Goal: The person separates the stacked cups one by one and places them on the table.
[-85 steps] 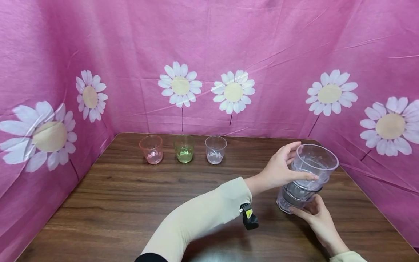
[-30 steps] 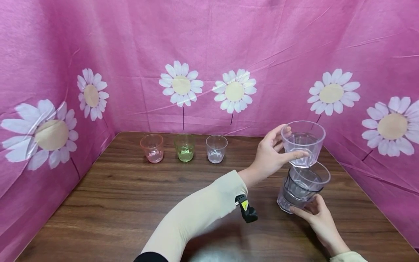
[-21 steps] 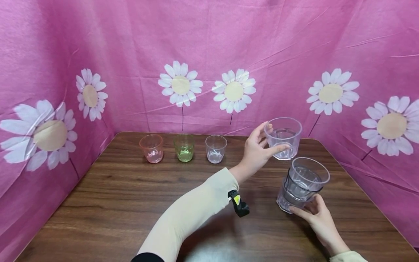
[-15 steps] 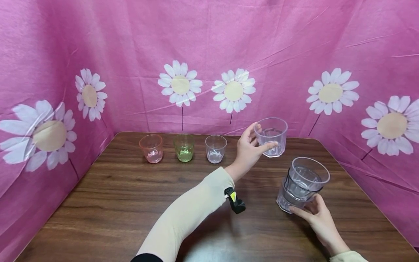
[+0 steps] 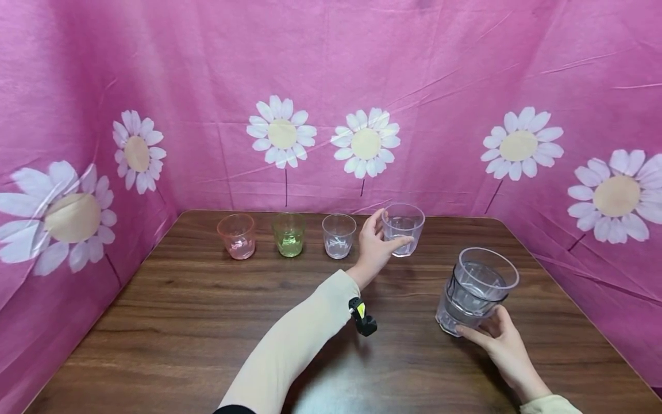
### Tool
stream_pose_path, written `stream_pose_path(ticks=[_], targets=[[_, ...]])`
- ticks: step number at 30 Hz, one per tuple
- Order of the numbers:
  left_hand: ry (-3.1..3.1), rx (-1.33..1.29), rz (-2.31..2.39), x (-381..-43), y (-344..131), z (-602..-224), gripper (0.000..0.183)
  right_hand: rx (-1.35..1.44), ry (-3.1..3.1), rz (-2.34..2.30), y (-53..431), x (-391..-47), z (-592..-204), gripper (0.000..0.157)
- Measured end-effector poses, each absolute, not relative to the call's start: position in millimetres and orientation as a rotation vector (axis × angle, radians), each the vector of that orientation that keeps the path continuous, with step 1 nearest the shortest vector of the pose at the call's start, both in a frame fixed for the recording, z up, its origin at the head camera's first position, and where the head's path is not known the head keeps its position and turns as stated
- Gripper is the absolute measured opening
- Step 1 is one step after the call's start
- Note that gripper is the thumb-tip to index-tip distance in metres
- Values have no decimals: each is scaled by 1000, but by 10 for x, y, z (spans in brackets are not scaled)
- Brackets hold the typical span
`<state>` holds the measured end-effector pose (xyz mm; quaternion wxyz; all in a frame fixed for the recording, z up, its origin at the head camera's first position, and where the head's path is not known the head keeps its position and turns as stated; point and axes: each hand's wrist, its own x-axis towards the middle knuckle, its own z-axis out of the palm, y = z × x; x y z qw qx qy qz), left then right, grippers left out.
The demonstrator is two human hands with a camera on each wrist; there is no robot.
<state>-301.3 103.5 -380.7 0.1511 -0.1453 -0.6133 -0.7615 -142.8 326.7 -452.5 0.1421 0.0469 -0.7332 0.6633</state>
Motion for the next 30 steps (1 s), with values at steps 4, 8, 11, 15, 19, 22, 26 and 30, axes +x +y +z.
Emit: stream_pose_path(ticks=[4,8,11,15,19,22,26,30], targets=[[-1817,-420,-2097,-3062,1033,-3952,80,136,-2121,1903,3267,-1433,-4524,61],[-1830,-424,-2056,-3085,1056,-4069,80,125,-2126,1900,3272,-1431,-4529,61],[-1821,-398,-2071,-3090,1074,-4109,79,118,-2127,1903,3274,-1429,-4532,61],[-1819,-366,-2041,-3111,1097,-4164,78,118,-2127,1909,3273,-1430,-4535,60],[-1839,-344,-2009,-3133,1100,-4219,80,124,-2121,1911,3272,-1430,-4536,60],[-1848,-336,-1991,-3144,1095,-4260,81,133,-2117,1914,3269,-1428,-4536,61],[-1882,-301,-1896,-3164,1103,-4327,82,136,-2121,1912,3267,-1424,-4539,61],[-1940,-219,-1774,-3176,1112,-4377,81,135,-2123,1909,3265,-1426,-4539,61]])
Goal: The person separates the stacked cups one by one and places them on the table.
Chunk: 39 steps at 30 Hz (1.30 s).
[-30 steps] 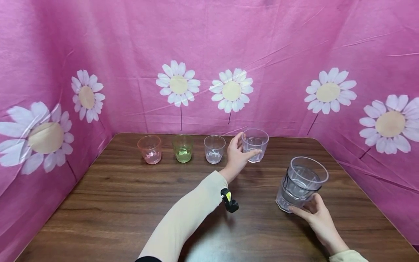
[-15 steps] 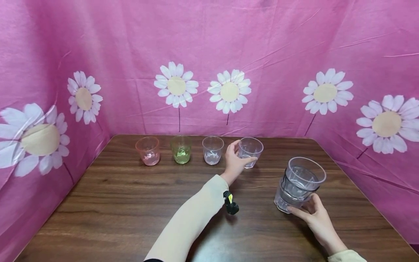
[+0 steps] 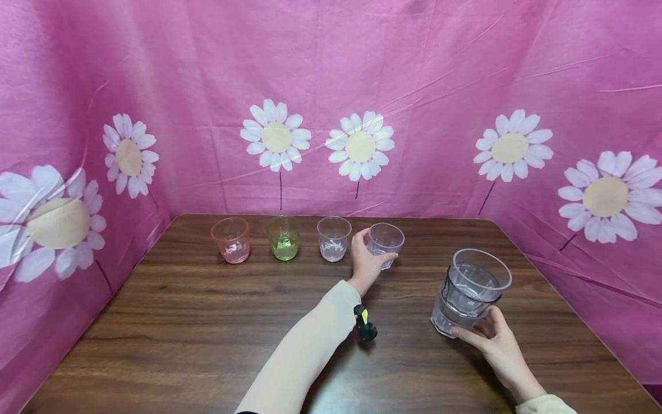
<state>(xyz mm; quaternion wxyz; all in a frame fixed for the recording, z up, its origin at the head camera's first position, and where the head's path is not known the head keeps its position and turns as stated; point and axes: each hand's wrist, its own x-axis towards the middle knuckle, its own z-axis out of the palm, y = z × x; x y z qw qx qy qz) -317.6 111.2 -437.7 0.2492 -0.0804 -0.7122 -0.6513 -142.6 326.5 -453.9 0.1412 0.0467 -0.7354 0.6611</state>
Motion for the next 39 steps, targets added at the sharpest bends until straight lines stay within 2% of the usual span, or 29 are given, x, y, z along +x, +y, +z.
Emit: stream_pose_path(ticks=[19,28,39], targets=[[-2018,-186,-1647,-3196,1120,-4400,85,112,-2132,1918,3264,-1409,-4523,60],[-2069,-160,-1606,-3147,1099,-4280,94,112,-2128,1922,3262,-1401,-4511,60],[-1951,-250,-1650,-3115,1073,-4122,89,114,-2125,1917,3258,-1420,-4513,62]])
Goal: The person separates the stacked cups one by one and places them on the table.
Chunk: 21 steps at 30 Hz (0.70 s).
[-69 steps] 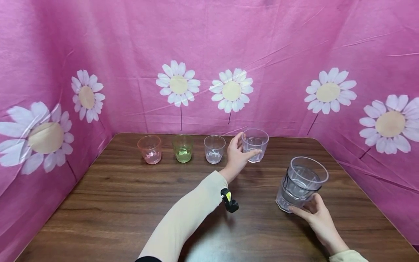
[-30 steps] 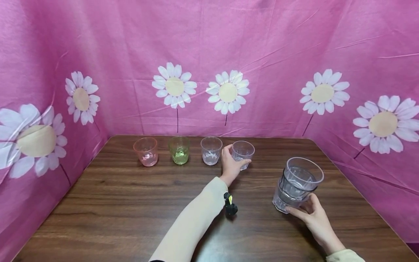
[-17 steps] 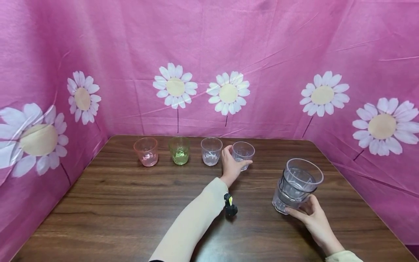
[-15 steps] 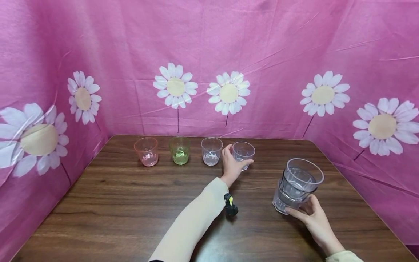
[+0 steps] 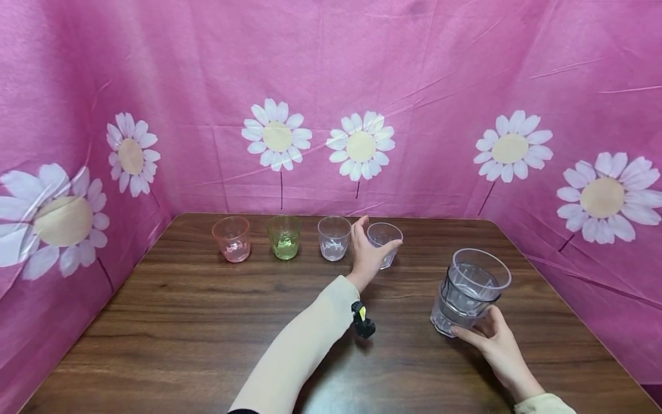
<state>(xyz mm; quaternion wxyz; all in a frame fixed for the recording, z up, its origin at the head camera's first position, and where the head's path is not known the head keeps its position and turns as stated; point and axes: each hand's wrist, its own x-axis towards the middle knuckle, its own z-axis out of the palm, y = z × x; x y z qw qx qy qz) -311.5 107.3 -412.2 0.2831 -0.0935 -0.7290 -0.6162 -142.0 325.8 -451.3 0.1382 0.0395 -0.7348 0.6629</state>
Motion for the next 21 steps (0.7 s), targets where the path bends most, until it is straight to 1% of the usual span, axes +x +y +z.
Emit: stream_pose_path(ticks=[7,15,21], targets=[[-1811,-430,-1827,-2998,1087,-3956,85,115,-2134,1907,3252,-1404,-4497,62],[-1783,-559,-2033,-2848,1142,-3783,84,130,-2134,1903,3255,-1408,-4492,61],[-1779,-719,-2259,-2729,1176,-3677,81,129,-2133,1903,3268,-1401,-4500,61]])
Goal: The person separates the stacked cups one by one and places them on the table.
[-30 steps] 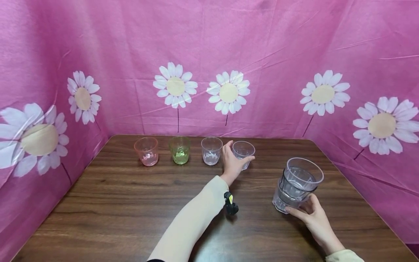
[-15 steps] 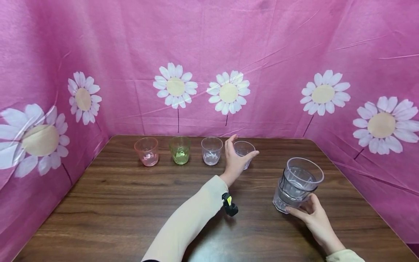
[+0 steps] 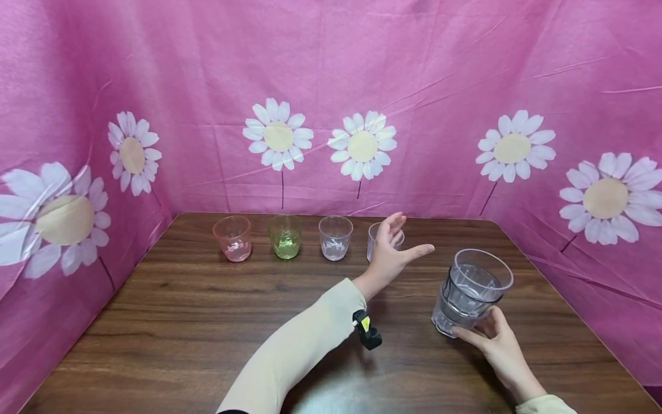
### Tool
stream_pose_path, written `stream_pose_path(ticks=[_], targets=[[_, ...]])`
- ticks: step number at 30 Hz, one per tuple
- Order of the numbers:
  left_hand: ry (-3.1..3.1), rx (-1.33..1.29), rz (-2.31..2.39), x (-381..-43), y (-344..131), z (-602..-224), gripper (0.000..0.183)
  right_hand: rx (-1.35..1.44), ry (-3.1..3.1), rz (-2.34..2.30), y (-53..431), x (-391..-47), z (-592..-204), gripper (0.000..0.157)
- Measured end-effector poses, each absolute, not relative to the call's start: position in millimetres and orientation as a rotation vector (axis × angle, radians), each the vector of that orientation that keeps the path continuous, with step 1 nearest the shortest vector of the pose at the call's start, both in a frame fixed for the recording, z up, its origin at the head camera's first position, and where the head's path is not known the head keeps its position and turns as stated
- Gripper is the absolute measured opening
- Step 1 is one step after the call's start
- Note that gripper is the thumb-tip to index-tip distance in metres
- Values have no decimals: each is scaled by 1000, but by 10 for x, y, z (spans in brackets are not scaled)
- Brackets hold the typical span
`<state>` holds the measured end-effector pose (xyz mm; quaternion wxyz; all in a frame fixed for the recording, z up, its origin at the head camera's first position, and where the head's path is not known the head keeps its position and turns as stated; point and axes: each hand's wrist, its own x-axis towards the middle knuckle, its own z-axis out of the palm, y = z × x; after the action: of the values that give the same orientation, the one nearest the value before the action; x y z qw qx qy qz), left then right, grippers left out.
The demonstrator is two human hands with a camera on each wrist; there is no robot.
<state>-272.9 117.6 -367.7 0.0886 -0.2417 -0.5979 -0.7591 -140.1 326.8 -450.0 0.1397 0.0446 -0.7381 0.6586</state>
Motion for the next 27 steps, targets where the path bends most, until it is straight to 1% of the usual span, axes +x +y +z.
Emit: stream_pose_path(ticks=[9,16,22,27], targets=[[-1885,-962,-2402,-2542,1295,-3577,82,182,-2110,1934,3270,-1417,-4513,62],[-2046,-1117,-2353,-2433,1391,-3552,87,191,-2092,1951,3277,-1433,-4542,63],[-2146,-1178,-2247,-2354,1479,-3533,86,172,-2099,1961,3277,-1431,-4540,61],[-2241,-1170,-2133,-2309,1499,-3545,87,163,-2127,1948,3278,-1416,-4516,57]])
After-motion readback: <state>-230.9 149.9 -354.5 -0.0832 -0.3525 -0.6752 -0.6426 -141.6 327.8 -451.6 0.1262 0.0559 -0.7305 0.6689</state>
